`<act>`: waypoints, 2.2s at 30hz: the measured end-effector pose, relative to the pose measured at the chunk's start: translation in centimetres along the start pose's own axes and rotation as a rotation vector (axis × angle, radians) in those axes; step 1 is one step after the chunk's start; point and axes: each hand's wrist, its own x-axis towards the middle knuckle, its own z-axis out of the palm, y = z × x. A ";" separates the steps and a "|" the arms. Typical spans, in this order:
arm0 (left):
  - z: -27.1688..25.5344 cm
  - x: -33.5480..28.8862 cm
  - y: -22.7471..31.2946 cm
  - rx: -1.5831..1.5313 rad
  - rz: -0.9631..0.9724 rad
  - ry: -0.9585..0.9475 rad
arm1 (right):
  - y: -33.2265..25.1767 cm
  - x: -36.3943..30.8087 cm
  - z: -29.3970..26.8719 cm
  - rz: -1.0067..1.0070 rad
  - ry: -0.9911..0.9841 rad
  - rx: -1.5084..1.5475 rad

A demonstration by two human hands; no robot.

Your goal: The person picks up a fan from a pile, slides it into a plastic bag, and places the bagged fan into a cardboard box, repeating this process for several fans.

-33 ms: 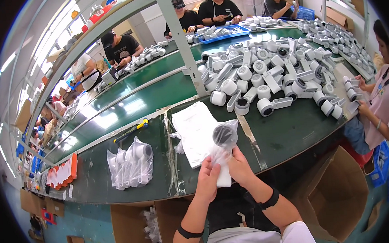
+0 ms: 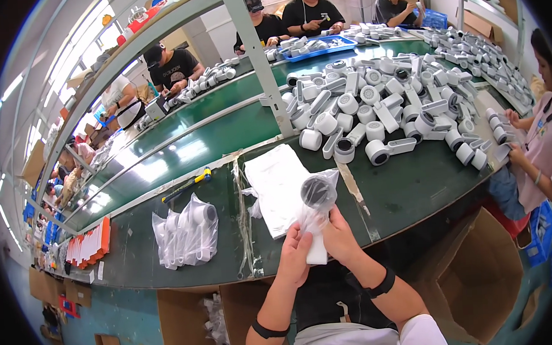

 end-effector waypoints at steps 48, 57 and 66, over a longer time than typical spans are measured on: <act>-2.8 -2.7 -0.8 0.522 0.662 0.274 | -0.3 -2.4 1.5 0.178 -0.259 0.177; -3.3 -2.3 3.5 0.014 0.280 -0.036 | -1.9 -2.7 0.3 0.319 -0.426 0.020; -3.4 -1.8 4.5 0.048 0.184 0.157 | -3.0 -4.2 2.1 0.436 -0.615 -0.261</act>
